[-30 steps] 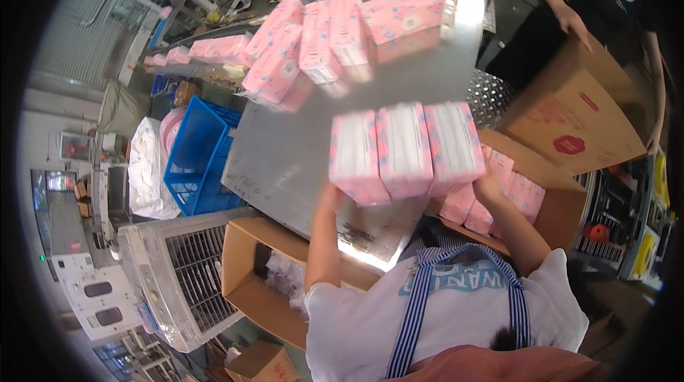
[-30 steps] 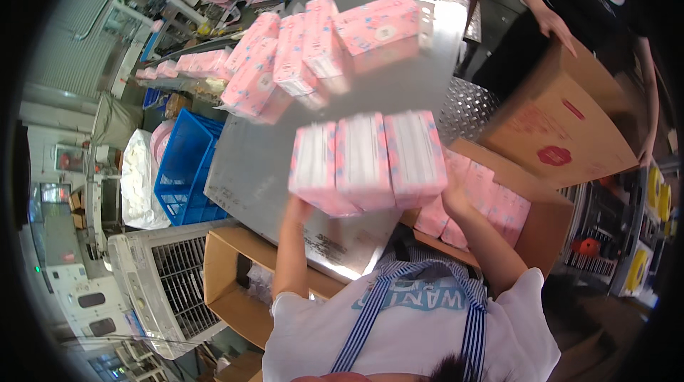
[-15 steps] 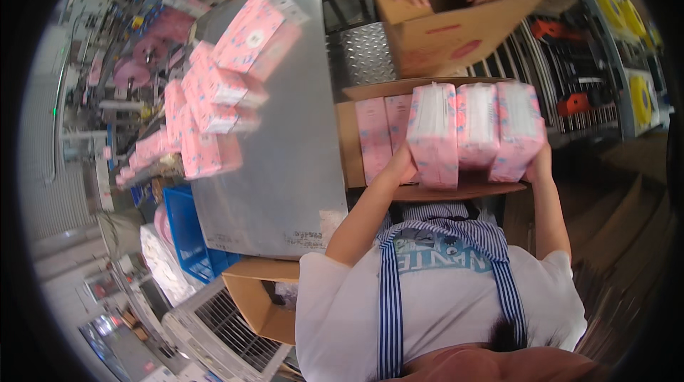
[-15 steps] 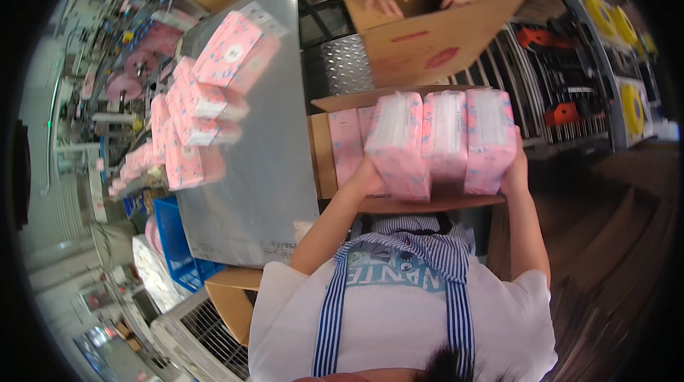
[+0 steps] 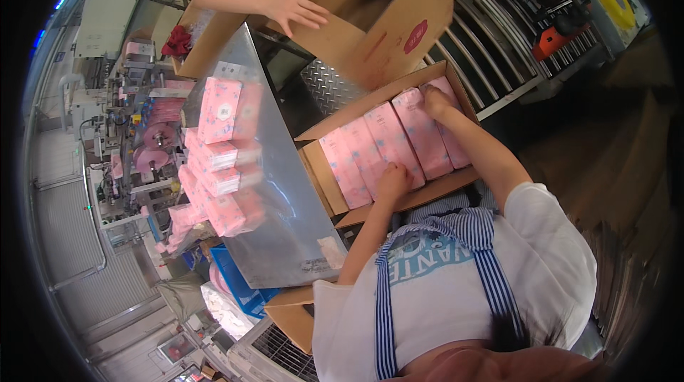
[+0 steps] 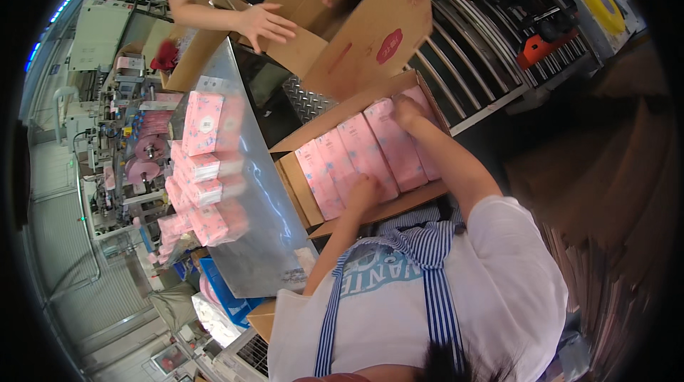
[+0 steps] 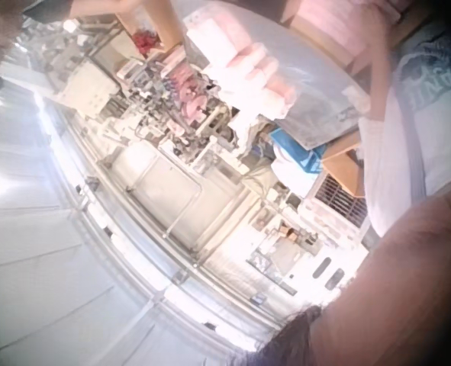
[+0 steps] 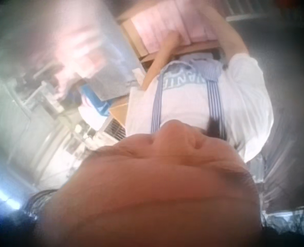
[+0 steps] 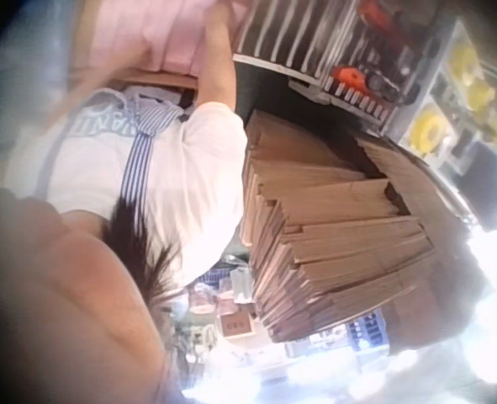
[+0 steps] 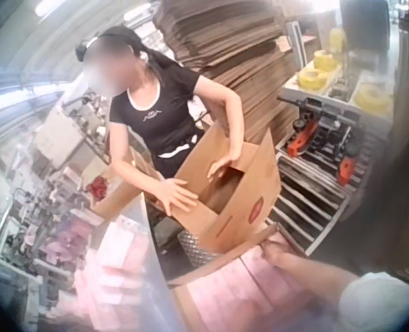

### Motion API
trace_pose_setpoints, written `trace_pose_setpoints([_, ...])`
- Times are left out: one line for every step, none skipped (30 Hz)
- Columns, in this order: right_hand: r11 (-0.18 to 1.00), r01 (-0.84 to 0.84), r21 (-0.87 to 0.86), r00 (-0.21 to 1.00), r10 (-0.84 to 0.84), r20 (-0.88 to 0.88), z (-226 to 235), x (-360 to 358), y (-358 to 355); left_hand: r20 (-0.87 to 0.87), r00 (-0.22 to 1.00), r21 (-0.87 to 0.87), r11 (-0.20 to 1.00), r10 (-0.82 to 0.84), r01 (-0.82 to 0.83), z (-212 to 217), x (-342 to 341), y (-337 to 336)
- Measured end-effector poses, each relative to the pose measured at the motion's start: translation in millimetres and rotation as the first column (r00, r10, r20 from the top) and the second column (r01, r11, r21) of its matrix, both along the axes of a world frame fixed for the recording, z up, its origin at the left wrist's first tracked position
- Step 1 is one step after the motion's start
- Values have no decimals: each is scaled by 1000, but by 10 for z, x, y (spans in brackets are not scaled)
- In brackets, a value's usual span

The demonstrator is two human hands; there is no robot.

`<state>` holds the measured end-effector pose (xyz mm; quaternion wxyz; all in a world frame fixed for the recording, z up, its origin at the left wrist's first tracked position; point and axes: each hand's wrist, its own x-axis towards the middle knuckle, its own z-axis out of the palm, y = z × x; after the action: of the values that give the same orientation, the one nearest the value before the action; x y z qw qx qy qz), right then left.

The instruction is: The person packs pink-wrapped items into cardboard boxes on a metal workbench. They arrange the items in rows, add bubble wrap for cushioning, and close the boxes. Another person assists by taping the boxes shut.

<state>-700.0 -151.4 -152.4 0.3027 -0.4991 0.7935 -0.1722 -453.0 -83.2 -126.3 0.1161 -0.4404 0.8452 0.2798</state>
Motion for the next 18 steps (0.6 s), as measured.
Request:
trace_pose_setpoints([987,50,152,995,-61,72,-2,-38,-77,12,1000,-1,1000,12,-12,-8,-24,10])
trace_pose_setpoints([948,83,308,982,-131,136,10,-30,-123,26,999,3,1000,25,-25,-32,-2,13])
trace_pose_setpoints([992,-63,108,996,56,67,203,88,-17,25,999,17,999,48,-48,-86,91,27])
trace_pose_setpoints([971,-223,-82,975,220,-40,547,192,225,20,997,35,997,69,-70,-153,201,75])
trace_pose_setpoints([954,-210,-215,966,169,-196,797,145,407,4,997,41,996,80,-80,-211,231,80])
trace_pose_setpoints([914,-216,-344,936,93,-341,1031,64,592,-22,999,15,999,44,-44,-306,286,90])
trace_pose_setpoints([913,-108,-393,886,-91,-455,1199,-8,788,-38,999,-8,1000,8,-8,-429,412,119])
trace_pose_setpoints([918,13,-395,891,-190,-412,1185,-134,931,-55,998,-32,999,-38,36,-488,448,103])
trace_pose_setpoints([938,131,-322,910,-242,-337,1022,-303,1081,-25,999,32,999,-21,22,-447,330,50])
trace_pose_setpoints([985,125,-120,968,-148,-202,856,-475,1142,10,1000,94,996,-4,3,-392,240,3])
trace_pose_setpoints([994,82,75,996,-79,-34,784,-636,1121,51,999,150,988,13,-20,-308,163,-61])
trace_pose_setpoints([1000,29,7,993,-28,-116,870,-745,1062,41,999,250,968,8,-18,-211,108,-155])
trace_pose_setpoints([998,-32,-56,979,20,-201,974,-864,985,33,999,347,938,6,-18,-112,59,-283])
trace_pose_setpoints([998,-33,-52,971,20,-236,1038,-972,900,37,999,445,895,-1,-16,-14,62,-360])
trace_pose_setpoints([992,-32,-121,965,-1,-264,1019,-1056,831,-51,996,283,957,79,-61,28,89,-377])
trace_pose_setpoints([997,-14,-78,951,-11,-310,1023,-1137,802,-152,978,118,985,142,-124,84,147,-361])
trace_pose_setpoints([988,23,-153,927,-79,-368,1017,-1234,784,-262,947,-41,978,187,-204,131,229,-340])
trace_pose_setpoints([987,47,-155,901,-109,-420,977,-1365,775,-238,953,-252,935,188,-248,158,316,-331])
